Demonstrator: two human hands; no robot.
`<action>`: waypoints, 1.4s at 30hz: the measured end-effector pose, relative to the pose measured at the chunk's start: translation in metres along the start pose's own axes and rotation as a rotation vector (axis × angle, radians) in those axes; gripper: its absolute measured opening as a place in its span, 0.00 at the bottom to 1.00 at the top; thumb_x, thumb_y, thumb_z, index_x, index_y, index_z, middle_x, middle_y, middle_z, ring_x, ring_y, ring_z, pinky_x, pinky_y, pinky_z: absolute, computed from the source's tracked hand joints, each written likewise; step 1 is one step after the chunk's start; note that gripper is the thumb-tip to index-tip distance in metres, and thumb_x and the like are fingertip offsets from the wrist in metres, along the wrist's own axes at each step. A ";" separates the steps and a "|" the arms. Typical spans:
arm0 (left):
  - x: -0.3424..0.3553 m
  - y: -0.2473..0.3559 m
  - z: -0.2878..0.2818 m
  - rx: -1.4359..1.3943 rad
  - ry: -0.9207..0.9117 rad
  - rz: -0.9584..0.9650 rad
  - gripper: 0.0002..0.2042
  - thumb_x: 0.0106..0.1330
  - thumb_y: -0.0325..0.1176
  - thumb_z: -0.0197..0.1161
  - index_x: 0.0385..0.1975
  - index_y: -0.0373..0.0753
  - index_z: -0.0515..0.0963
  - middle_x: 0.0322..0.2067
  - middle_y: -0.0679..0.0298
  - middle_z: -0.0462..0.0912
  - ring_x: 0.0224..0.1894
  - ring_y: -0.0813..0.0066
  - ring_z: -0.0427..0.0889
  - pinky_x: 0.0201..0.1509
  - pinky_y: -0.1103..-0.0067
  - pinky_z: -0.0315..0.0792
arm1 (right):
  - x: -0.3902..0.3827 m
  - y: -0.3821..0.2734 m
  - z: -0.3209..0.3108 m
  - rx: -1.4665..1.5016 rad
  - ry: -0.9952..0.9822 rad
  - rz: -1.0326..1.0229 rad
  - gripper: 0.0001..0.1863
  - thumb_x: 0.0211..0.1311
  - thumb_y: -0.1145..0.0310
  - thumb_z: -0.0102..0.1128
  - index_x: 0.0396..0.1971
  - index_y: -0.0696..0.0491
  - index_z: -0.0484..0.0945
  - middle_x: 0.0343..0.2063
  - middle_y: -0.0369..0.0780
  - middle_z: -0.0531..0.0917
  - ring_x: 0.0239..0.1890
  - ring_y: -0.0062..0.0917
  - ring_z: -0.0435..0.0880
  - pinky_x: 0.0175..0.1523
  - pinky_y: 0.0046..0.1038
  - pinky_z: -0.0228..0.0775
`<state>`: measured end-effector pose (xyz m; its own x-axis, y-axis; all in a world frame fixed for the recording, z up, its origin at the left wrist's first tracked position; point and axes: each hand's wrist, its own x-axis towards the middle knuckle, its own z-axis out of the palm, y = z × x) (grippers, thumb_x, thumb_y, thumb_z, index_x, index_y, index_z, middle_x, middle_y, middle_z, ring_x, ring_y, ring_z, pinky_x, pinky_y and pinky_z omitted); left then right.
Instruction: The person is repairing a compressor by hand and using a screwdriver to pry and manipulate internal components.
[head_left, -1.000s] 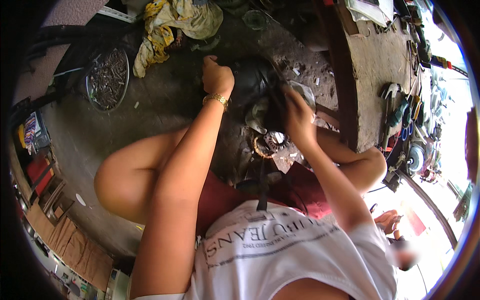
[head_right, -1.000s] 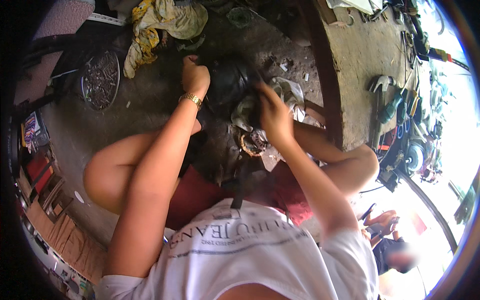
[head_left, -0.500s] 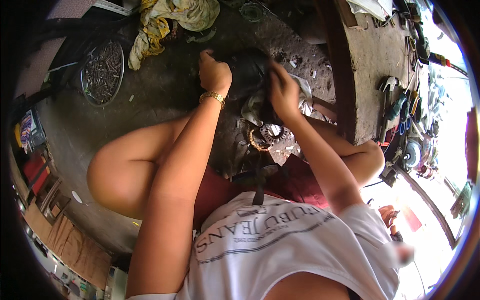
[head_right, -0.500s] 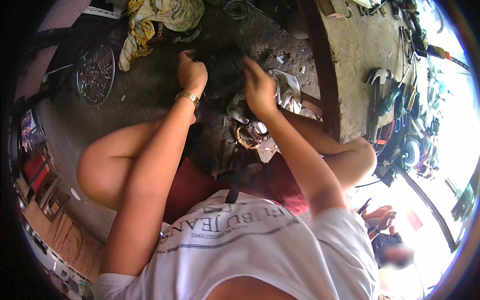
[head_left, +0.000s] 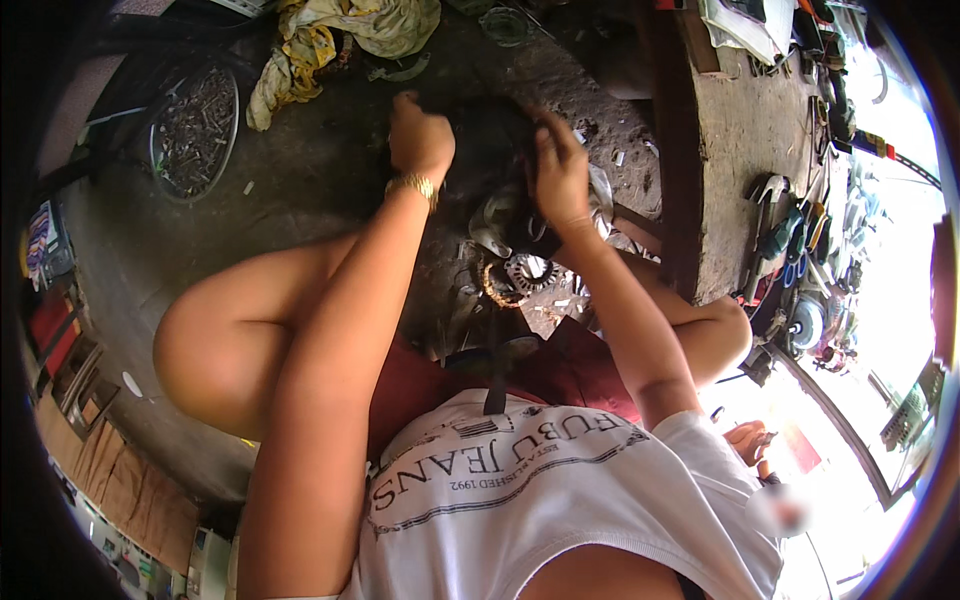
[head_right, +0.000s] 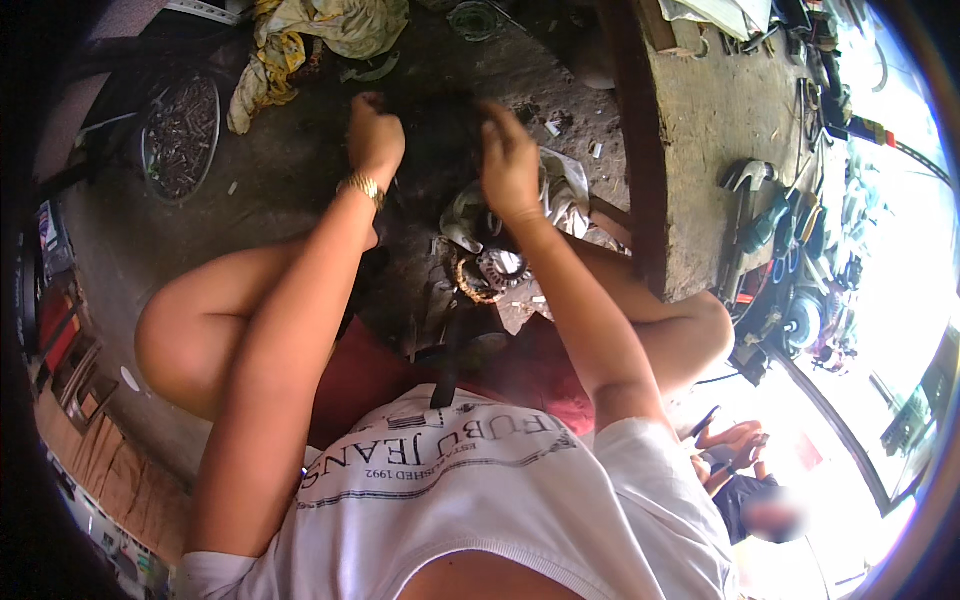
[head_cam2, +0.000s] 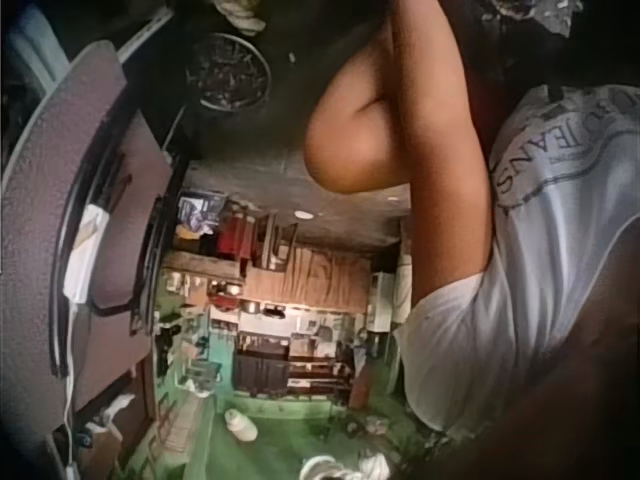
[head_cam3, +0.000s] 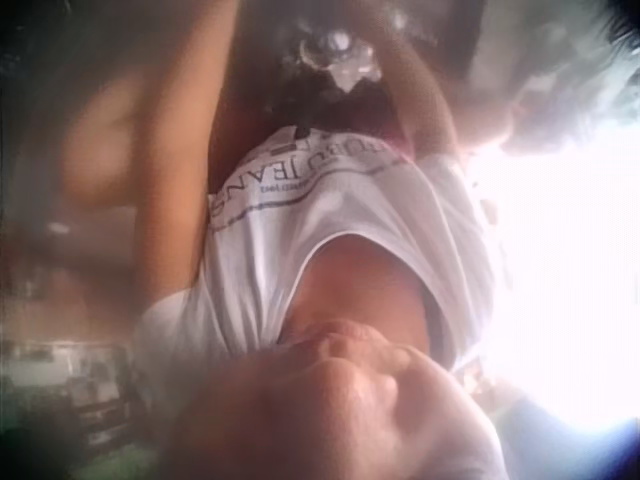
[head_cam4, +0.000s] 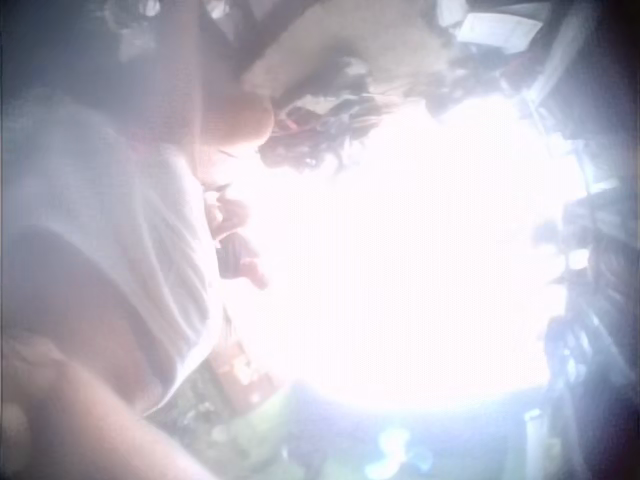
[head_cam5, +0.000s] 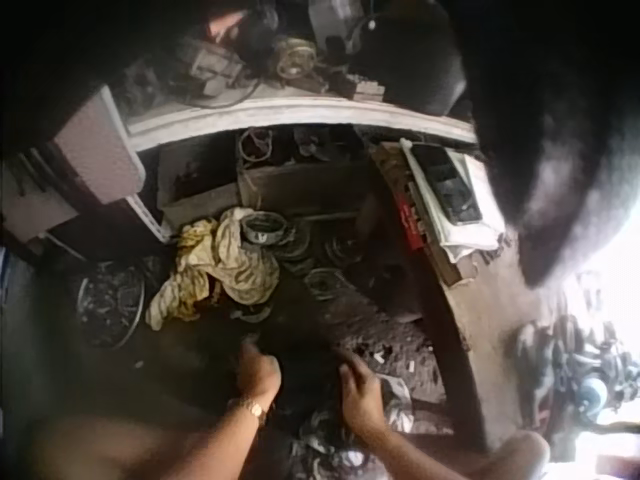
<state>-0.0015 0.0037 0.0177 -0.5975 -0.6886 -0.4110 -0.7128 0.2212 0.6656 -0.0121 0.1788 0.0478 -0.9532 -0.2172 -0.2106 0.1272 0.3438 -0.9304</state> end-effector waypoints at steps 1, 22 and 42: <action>0.008 0.000 -0.004 0.015 -0.011 -0.012 0.19 0.56 0.26 0.48 0.50 0.37 0.69 0.50 0.49 0.75 0.53 0.49 0.74 0.55 0.60 0.68 | -0.006 -0.009 -0.001 0.036 -0.019 0.074 0.14 0.67 0.74 0.46 0.49 0.59 0.75 0.42 0.44 0.82 0.46 0.27 0.80 0.52 0.24 0.68; 0.002 -0.018 0.000 -0.041 0.082 0.024 0.17 0.58 0.23 0.49 0.49 0.38 0.70 0.47 0.50 0.76 0.50 0.52 0.76 0.53 0.64 0.69 | -0.111 -0.052 -0.077 -0.150 -0.099 0.107 0.16 0.63 0.80 0.43 0.49 0.60 0.75 0.39 0.43 0.83 0.44 0.26 0.81 0.51 0.27 0.69; 0.008 -0.020 0.011 -0.024 0.168 0.149 0.17 0.59 0.26 0.48 0.48 0.33 0.70 0.44 0.45 0.79 0.48 0.52 0.78 0.53 0.67 0.69 | -0.024 -0.005 -0.006 -0.111 0.029 -0.031 0.13 0.67 0.74 0.47 0.48 0.61 0.74 0.37 0.42 0.82 0.40 0.25 0.80 0.49 0.24 0.69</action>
<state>0.0043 0.0009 -0.0059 -0.6246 -0.7551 -0.1990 -0.6111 0.3140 0.7266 0.0082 0.1880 0.0597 -0.9638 -0.2032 -0.1724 0.0682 0.4372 -0.8968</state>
